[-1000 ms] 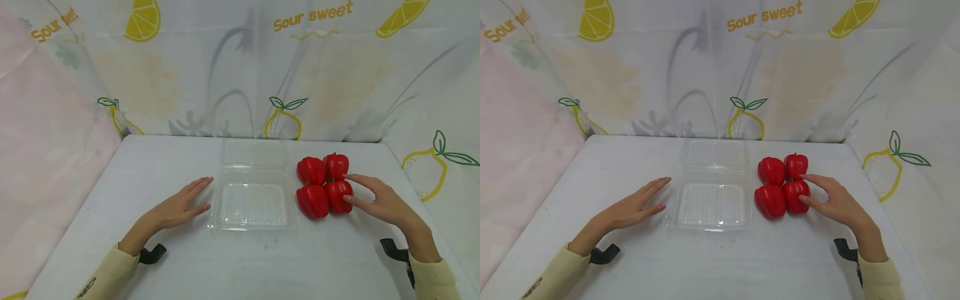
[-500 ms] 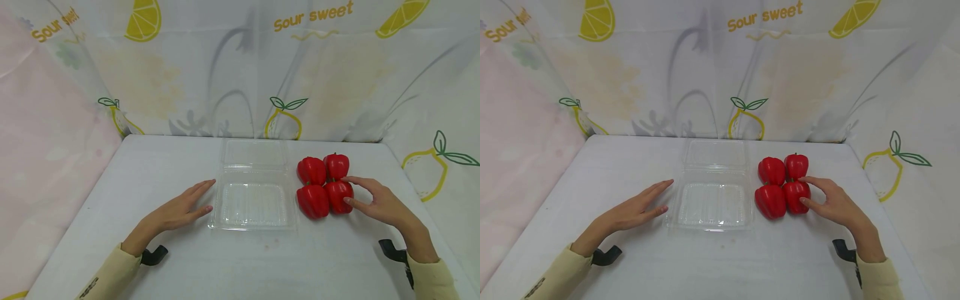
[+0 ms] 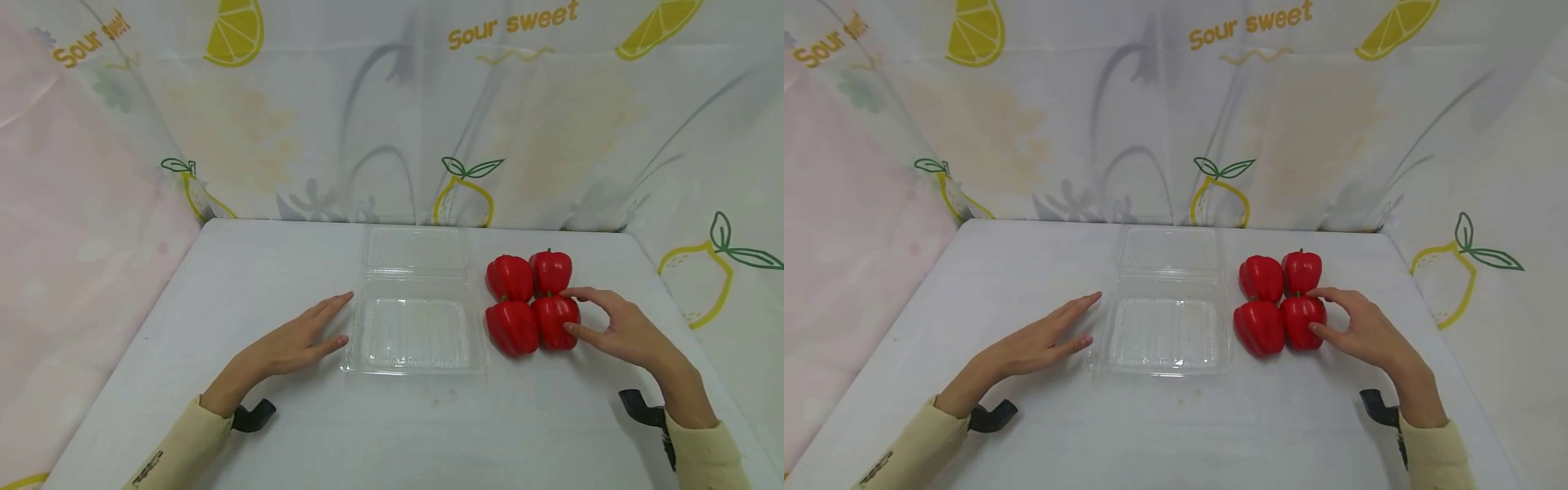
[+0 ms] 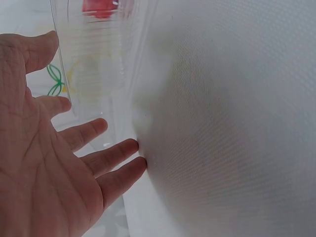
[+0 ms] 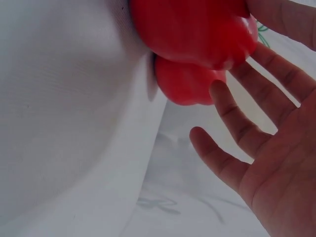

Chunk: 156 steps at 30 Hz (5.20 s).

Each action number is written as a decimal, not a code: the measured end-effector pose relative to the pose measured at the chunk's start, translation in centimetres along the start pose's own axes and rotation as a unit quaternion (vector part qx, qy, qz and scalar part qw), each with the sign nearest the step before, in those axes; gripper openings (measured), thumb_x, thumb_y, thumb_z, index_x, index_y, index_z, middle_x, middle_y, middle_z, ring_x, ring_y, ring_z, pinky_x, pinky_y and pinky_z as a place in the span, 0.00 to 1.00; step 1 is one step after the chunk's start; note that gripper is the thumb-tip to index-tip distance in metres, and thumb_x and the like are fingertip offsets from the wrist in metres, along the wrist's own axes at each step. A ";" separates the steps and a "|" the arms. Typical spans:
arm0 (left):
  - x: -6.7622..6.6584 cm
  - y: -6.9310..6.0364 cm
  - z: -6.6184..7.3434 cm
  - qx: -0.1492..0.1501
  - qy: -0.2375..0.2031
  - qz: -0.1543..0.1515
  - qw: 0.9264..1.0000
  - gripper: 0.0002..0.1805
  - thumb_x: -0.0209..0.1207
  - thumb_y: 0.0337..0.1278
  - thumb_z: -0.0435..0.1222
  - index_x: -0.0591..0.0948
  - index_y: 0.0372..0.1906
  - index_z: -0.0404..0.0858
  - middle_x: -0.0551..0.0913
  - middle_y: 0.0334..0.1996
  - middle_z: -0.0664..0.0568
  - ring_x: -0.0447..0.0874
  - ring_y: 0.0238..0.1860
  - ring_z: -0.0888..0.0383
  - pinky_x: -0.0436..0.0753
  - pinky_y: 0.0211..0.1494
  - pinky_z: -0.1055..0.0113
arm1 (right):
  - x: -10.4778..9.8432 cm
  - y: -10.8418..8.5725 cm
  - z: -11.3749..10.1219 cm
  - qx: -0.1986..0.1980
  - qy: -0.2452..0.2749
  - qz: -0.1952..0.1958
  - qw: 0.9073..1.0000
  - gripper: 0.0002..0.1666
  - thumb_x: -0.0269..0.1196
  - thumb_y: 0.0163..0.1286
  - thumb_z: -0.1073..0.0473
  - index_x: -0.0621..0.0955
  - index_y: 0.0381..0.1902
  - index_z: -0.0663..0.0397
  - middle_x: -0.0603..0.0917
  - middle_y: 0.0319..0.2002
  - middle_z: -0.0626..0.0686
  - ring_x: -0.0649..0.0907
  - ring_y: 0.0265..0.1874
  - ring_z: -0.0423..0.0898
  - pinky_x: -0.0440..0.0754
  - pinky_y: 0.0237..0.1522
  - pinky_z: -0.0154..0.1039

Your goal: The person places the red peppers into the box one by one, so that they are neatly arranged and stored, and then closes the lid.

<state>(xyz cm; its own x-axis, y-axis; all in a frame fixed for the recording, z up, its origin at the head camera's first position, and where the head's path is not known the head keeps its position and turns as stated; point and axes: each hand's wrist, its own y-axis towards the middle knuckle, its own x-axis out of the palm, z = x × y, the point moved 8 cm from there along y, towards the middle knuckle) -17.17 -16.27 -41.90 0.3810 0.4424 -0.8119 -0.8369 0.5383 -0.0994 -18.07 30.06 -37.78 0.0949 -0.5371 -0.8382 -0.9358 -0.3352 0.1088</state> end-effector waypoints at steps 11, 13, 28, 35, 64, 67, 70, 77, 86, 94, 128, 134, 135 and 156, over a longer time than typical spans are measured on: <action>0.1 0.0 -0.1 0.000 -0.001 -0.001 1.000 0.40 0.47 0.68 0.62 0.46 0.79 0.62 0.53 0.76 0.53 0.52 0.75 0.49 0.60 0.70 0.41 | -0.4 0.1 -0.2 -0.024 -0.012 0.012 1.000 0.34 0.76 0.54 0.59 0.78 0.60 0.55 0.79 0.54 0.57 0.76 0.48 0.56 0.80 0.40 0.62; 0.1 0.0 -0.1 0.000 -0.001 -0.001 1.000 0.40 0.47 0.68 0.62 0.46 0.79 0.62 0.53 0.76 0.53 0.52 0.75 0.49 0.60 0.70 0.41 | -0.5 0.0 -0.2 -0.026 -0.016 0.014 0.999 0.34 0.76 0.54 0.58 0.78 0.59 0.54 0.80 0.53 0.56 0.76 0.47 0.54 0.81 0.39 0.59; 0.2 0.0 -0.2 -0.001 0.004 -0.002 1.000 0.40 0.46 0.68 0.63 0.46 0.79 0.61 0.53 0.76 0.55 0.53 0.75 0.50 0.60 0.70 0.42 | -0.5 0.1 0.5 -0.002 -0.043 0.016 0.999 0.36 0.77 0.54 0.53 0.78 0.60 0.55 0.78 0.40 0.50 0.73 0.39 0.47 0.78 0.26 0.34; 0.2 0.0 -0.2 0.005 0.007 -0.002 1.000 0.40 0.46 0.69 0.62 0.46 0.79 0.61 0.53 0.76 0.55 0.53 0.75 0.51 0.60 0.71 0.43 | -0.3 0.1 1.4 0.064 -0.058 -0.024 0.996 0.43 0.75 0.56 0.44 0.74 0.64 0.56 0.77 0.39 0.53 0.75 0.38 0.52 0.76 0.26 0.37; 0.2 0.0 -0.2 0.007 -0.003 -0.003 1.000 0.40 0.48 0.69 0.61 0.47 0.79 0.60 0.54 0.76 0.55 0.54 0.75 0.50 0.61 0.70 0.43 | -0.4 -0.6 1.5 0.096 -0.052 -0.076 0.991 0.49 0.78 0.48 0.39 0.74 0.62 0.57 0.82 0.37 0.52 0.80 0.40 0.54 0.79 0.29 0.39; 0.2 -0.1 -0.2 0.007 -0.004 -0.002 1.000 0.40 0.48 0.69 0.61 0.47 0.79 0.60 0.54 0.76 0.55 0.54 0.75 0.50 0.61 0.70 0.43 | -0.5 -0.5 1.5 0.090 -0.049 -0.071 0.992 0.48 0.78 0.48 0.39 0.75 0.61 0.58 0.81 0.38 0.53 0.78 0.41 0.55 0.79 0.29 0.41; 0.2 -0.1 -0.2 0.006 -0.004 -0.003 1.000 0.40 0.48 0.68 0.61 0.47 0.79 0.60 0.54 0.76 0.54 0.53 0.75 0.50 0.61 0.70 0.42 | -0.6 -0.5 1.5 0.080 -0.050 -0.058 0.994 0.49 0.79 0.46 0.39 0.76 0.60 0.58 0.80 0.45 0.58 0.75 0.46 0.59 0.83 0.34 0.51; 0.2 0.0 -0.2 0.007 -0.003 -0.003 1.000 0.40 0.48 0.68 0.62 0.47 0.79 0.60 0.54 0.76 0.55 0.53 0.75 0.51 0.61 0.71 0.43 | -0.2 -0.6 1.8 0.082 -0.023 -0.063 0.994 0.49 0.78 0.48 0.40 0.73 0.62 0.58 0.76 0.56 0.65 0.73 0.54 0.65 0.77 0.46 0.68; 0.3 0.0 -0.2 0.006 -0.002 -0.004 1.000 0.40 0.48 0.68 0.62 0.47 0.79 0.61 0.54 0.76 0.55 0.53 0.75 0.51 0.61 0.71 0.43 | -0.2 -0.7 2.0 0.082 -0.019 -0.056 0.995 0.48 0.78 0.48 0.41 0.73 0.62 0.57 0.78 0.53 0.62 0.76 0.50 0.60 0.79 0.45 0.61; 0.2 0.0 -0.1 0.005 -0.002 -0.005 1.000 0.40 0.47 0.68 0.62 0.46 0.79 0.61 0.54 0.76 0.54 0.53 0.75 0.50 0.60 0.71 0.43 | -1.5 -1.1 1.4 0.083 -0.027 -0.030 0.996 0.46 0.78 0.49 0.42 0.75 0.60 0.57 0.80 0.50 0.59 0.76 0.47 0.57 0.80 0.38 0.48; 0.3 0.1 -0.1 0.016 -0.003 -0.001 1.000 0.40 0.47 0.69 0.61 0.47 0.79 0.59 0.54 0.76 0.56 0.53 0.75 0.51 0.60 0.71 0.44 | -0.9 2.6 -9.2 -0.084 0.018 0.066 0.994 0.43 0.82 0.43 0.54 0.78 0.58 0.52 0.82 0.44 0.46 0.79 0.39 0.43 0.80 0.34 0.33; 0.2 0.1 -0.1 0.012 0.000 -0.005 1.000 0.40 0.47 0.69 0.62 0.46 0.79 0.59 0.54 0.76 0.55 0.53 0.75 0.51 0.60 0.72 0.45 | 0.6 3.3 -10.5 -0.063 0.044 0.040 0.996 0.44 0.81 0.45 0.50 0.76 0.60 0.53 0.81 0.47 0.51 0.80 0.42 0.51 0.84 0.34 0.40; 0.2 0.1 -0.1 0.010 0.000 -0.005 1.000 0.40 0.47 0.68 0.62 0.46 0.79 0.60 0.54 0.76 0.55 0.53 0.75 0.51 0.60 0.71 0.45 | 0.9 3.4 -10.7 -0.059 0.047 0.036 0.996 0.44 0.81 0.45 0.49 0.76 0.60 0.52 0.81 0.47 0.51 0.79 0.43 0.51 0.84 0.34 0.41; 0.0 0.0 -0.1 -0.004 -0.004 -0.005 1.000 0.41 0.48 0.67 0.64 0.48 0.79 0.60 0.54 0.76 0.55 0.53 0.75 0.50 0.60 0.71 0.43 | 6.7 5.0 -15.3 -0.054 0.046 -0.005 0.997 0.44 0.80 0.43 0.39 0.78 0.58 0.43 0.78 0.37 0.42 0.78 0.34 0.43 0.80 0.28 0.36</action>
<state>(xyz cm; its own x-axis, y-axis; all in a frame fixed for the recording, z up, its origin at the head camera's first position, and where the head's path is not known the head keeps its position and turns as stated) -17.20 -16.29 -41.98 0.3919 0.4422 -0.8068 -0.8359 0.5375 -0.1114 -16.94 12.98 -34.69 0.1393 -0.6004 -0.7875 -0.8931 -0.4197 0.1620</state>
